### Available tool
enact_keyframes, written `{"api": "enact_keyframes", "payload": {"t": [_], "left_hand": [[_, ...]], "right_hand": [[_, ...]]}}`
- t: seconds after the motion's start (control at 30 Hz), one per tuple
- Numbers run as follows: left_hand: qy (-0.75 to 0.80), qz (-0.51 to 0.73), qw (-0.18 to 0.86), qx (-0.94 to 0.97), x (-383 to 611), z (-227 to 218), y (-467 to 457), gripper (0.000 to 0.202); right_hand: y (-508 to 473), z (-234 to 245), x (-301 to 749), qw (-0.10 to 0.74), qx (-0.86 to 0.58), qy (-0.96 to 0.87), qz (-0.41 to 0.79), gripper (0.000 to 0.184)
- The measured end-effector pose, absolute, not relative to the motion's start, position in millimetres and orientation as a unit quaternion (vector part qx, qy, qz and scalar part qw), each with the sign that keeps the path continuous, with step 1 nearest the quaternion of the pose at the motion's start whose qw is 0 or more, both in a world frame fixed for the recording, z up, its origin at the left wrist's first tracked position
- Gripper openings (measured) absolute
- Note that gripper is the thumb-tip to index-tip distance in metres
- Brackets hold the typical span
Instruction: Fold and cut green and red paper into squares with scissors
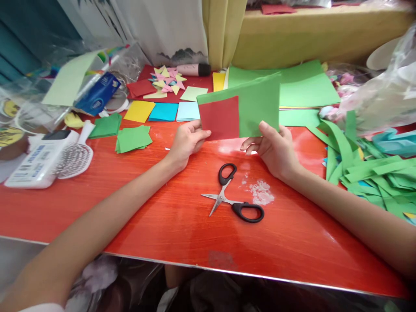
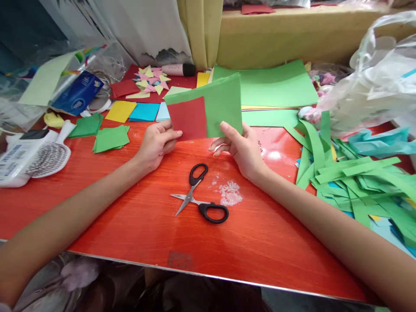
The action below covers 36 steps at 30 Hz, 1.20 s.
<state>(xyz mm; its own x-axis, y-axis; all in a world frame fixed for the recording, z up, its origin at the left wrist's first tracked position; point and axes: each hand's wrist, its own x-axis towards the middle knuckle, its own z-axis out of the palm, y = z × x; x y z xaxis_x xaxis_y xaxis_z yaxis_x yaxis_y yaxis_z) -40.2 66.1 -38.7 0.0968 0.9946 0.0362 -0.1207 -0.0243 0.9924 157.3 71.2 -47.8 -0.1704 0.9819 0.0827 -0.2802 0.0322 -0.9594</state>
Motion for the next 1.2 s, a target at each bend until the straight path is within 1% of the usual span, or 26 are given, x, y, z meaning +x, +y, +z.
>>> {"api": "enact_keyframes", "payload": {"t": [0.1, 0.2, 0.37, 0.47, 0.57, 0.63, 0.77, 0.87, 1.2], "left_hand": [[0.429, 0.501, 0.563, 0.499, -39.2, -39.2, 65.1, 0.011], [0.426, 0.503, 0.563, 0.498, -40.6, -41.0, 66.0, 0.007], [0.418, 0.499, 0.571, 0.5, -41.2, -40.5, 66.4, 0.01], [0.427, 0.485, 0.572, 0.506, -37.5, -39.2, 64.2, 0.008], [0.438, 0.467, 0.566, 0.519, -33.1, -39.6, 61.8, 0.007], [0.445, 0.451, 0.555, 0.54, -31.3, -40.4, 60.7, 0.009], [0.448, 0.422, 0.529, 0.584, -31.3, -41.8, 59.9, 0.014], [0.441, 0.414, 0.528, 0.596, -32.7, -42.6, 60.3, 0.017], [0.433, 0.422, 0.532, 0.593, -33.0, -44.3, 61.5, 0.017]], "right_hand": [[73.0, -45.6, 160.4, 0.525, -0.356, -0.454, 0.625, 0.03], [77.3, -44.5, 164.4, 0.511, -0.362, -0.438, 0.645, 0.028], [72.7, -47.7, 159.4, 0.455, -0.357, -0.493, 0.65, 0.032], [67.0, -51.6, 153.4, 0.429, -0.376, -0.515, 0.64, 0.029], [66.2, -55.0, 151.6, 0.448, -0.388, -0.502, 0.63, 0.019], [67.5, -56.0, 152.2, 0.461, -0.387, -0.496, 0.625, 0.016], [68.3, -54.9, 153.0, 0.461, -0.379, -0.504, 0.624, 0.015], [67.3, -53.2, 152.3, 0.454, -0.375, -0.511, 0.626, 0.014], [67.8, -53.4, 152.9, 0.447, -0.376, -0.513, 0.629, 0.008]]}}
